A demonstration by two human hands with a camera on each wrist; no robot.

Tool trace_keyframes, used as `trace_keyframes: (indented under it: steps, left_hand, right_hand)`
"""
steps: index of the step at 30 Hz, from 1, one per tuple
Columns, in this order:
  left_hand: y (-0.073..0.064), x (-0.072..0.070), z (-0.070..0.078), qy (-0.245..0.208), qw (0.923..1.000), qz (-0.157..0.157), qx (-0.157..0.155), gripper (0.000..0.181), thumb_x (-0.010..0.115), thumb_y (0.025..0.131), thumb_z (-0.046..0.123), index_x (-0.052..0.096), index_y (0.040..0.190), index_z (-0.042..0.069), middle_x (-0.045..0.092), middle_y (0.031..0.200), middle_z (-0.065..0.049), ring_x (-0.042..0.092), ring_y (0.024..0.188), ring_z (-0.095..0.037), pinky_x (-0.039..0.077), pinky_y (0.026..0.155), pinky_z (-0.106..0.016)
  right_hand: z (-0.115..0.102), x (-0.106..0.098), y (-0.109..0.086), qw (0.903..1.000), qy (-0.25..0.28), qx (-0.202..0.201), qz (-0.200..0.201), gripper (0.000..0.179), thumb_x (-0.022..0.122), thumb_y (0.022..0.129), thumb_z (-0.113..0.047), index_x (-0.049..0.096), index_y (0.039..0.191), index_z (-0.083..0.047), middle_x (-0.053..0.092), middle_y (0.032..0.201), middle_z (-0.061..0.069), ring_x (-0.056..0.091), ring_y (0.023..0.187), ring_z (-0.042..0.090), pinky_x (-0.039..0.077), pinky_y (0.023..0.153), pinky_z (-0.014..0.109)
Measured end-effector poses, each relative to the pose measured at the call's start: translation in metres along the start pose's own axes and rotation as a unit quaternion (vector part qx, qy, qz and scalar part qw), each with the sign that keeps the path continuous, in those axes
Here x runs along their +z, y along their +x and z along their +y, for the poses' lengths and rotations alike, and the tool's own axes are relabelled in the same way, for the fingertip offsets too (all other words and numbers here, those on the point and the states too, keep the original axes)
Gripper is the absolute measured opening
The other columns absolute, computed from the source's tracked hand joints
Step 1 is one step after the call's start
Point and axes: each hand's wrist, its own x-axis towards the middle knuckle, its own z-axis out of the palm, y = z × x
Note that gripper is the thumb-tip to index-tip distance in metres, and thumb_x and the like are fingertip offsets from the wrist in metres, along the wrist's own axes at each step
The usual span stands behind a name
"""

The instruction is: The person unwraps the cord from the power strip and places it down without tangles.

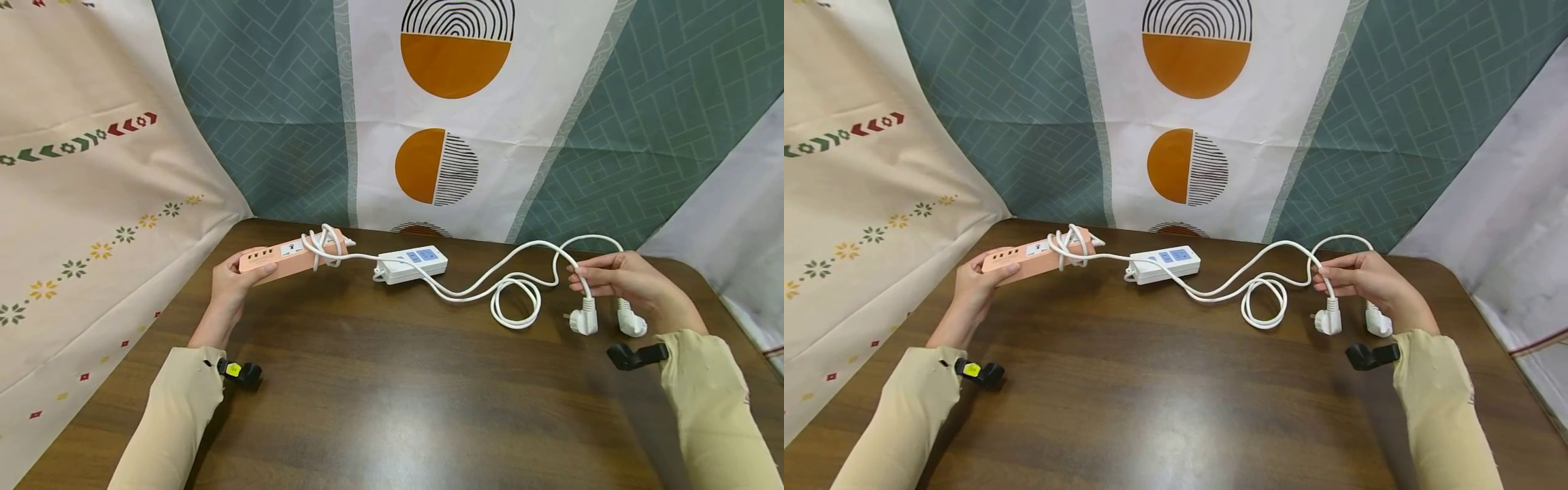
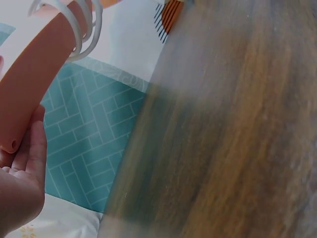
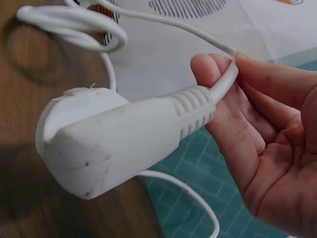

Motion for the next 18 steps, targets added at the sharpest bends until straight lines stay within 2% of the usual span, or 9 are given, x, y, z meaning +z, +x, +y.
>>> trace_keyframes:
  steps: [11, 18]
  left_hand:
    - [-0.001, 0.001, 0.000, 0.006, 1.0000, -0.003, 0.002, 0.027, 0.073, 0.071, -0.002, 0.063, 0.091, 0.014, 0.066, 0.078, 0.009, 0.059, 0.069, -0.001, 0.045, 0.061, -0.014]
    - [-0.001, 0.001, 0.000, 0.012, 0.9999, -0.001, -0.003, 0.028, 0.074, 0.071, -0.001, 0.063, 0.091, 0.015, 0.066, 0.078, 0.009, 0.059, 0.069, -0.001, 0.045, 0.061, -0.014]
  right_hand:
    - [0.014, -0.009, 0.003, 0.9989, -0.032, 0.027, 0.021, 0.021, 0.054, 0.091, -0.007, 0.070, 0.092, -0.021, 0.069, 0.094, 0.001, 0.065, 0.086, 0.012, 0.051, 0.073, 0.025]
    - [0.023, -0.016, 0.006, 0.9999, 0.014, 0.010, 0.001, 0.023, 0.051, 0.091, -0.002, 0.069, 0.097, -0.016, 0.069, 0.095, 0.004, 0.065, 0.087, 0.013, 0.050, 0.075, 0.024]
